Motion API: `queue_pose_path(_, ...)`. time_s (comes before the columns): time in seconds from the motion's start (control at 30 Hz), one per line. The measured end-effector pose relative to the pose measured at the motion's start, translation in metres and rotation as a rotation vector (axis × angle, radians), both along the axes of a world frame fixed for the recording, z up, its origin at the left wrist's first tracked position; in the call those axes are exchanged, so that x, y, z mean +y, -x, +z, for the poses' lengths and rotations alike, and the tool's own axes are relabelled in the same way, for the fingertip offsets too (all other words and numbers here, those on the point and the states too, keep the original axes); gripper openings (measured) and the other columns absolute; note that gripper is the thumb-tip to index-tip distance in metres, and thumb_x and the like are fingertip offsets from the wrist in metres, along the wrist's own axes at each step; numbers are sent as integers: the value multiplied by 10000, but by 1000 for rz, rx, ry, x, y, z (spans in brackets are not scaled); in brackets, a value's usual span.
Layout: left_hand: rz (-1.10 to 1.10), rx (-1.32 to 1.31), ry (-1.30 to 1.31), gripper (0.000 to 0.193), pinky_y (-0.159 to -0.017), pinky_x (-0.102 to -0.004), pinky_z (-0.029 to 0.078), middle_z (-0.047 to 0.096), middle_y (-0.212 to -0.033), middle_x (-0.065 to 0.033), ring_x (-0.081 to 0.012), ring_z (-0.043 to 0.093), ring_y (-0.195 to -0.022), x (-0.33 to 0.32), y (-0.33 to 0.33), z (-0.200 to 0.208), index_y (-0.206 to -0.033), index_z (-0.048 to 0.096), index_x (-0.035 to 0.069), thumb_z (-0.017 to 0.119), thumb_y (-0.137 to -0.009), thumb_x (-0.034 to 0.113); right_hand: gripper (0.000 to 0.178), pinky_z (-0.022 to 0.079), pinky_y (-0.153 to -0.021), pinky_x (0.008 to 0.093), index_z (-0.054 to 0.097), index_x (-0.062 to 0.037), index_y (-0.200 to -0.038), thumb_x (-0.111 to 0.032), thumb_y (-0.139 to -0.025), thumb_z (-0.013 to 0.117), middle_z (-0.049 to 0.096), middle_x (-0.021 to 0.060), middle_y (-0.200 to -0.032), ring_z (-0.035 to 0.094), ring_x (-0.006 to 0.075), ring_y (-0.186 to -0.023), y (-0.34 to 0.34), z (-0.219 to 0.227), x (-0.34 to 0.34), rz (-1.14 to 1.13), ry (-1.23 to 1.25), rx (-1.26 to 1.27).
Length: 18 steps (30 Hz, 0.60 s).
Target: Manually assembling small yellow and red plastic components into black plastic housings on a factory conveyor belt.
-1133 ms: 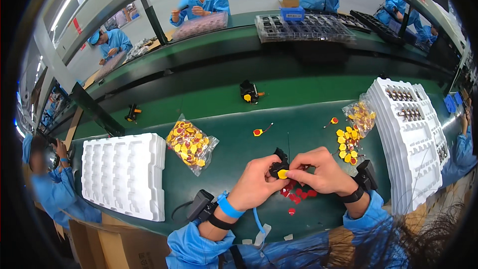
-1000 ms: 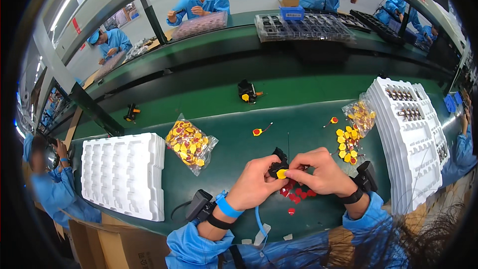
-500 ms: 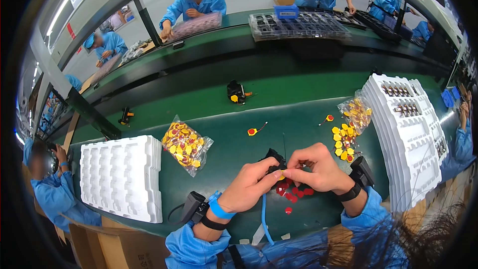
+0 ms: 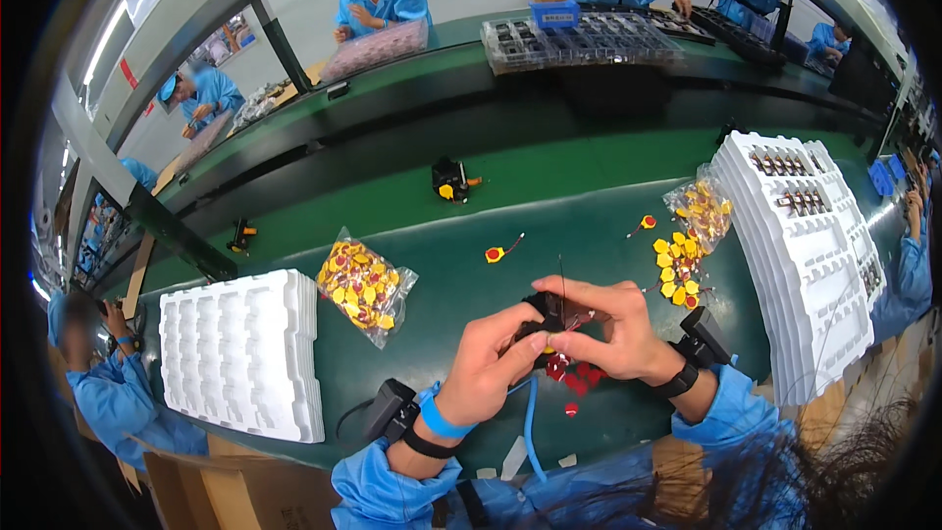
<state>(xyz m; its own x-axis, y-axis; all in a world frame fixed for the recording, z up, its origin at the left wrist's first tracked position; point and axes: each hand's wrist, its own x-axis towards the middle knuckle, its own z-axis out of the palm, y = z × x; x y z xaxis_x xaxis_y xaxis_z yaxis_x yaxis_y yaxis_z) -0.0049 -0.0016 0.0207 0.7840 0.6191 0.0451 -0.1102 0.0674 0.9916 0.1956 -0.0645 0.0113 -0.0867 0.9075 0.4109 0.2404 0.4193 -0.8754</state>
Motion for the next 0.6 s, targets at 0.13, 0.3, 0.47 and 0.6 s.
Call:
queue_pose_path(0.13, 1, -47, 99, 120, -486, -207, 274, 427, -654, 65, -14, 380, -551, 2, -3, -5, -1004, 556, 11, 534, -1007, 129, 513, 589, -774, 306, 560, 34, -1329, -94, -858, 717, 726, 158, -1007, 715, 177, -857, 7, -3, 1, -66, 19, 21)
queue_pose_path(0.3, 46, 9, -48, 141, -503, -215, 339, 521, -701, 4, -46, 443, -563, -3, -3, 12, -1070, 554, -9, 572, -980, 98, 519, 556, -859, 303, 542, 6, -1363, -89, -876, 691, 697, 140, -1074, 681, 164, -963, 2, -5, 0, -10, 96, 212)
queue_pose_path(0.47, 98, 14, -209, 177, -517, -208, 355, 553, -715, -1, -44, 481, -580, -10, -3, 0, -1096, 560, -18, 585, -974, 108, 570, 546, -876, 318, 537, 8, -1360, -114, -831, 710, 691, 132, -1073, 672, 167, -956, 4, -3, -1, 9, 47, 209)
queue_pose_path(0.6, 112, 66, -301, 198, -572, -260, 409, 594, -732, -59, -87, 530, -635, -14, -1, 7, -1123, 563, -20, 583, -960, 92, 608, 556, -842, 314, 544, 18, -1349, -111, -782, 722, 703, 141, -1036, 695, 180, -908, 0, -2, -2, -18, -35, 71)
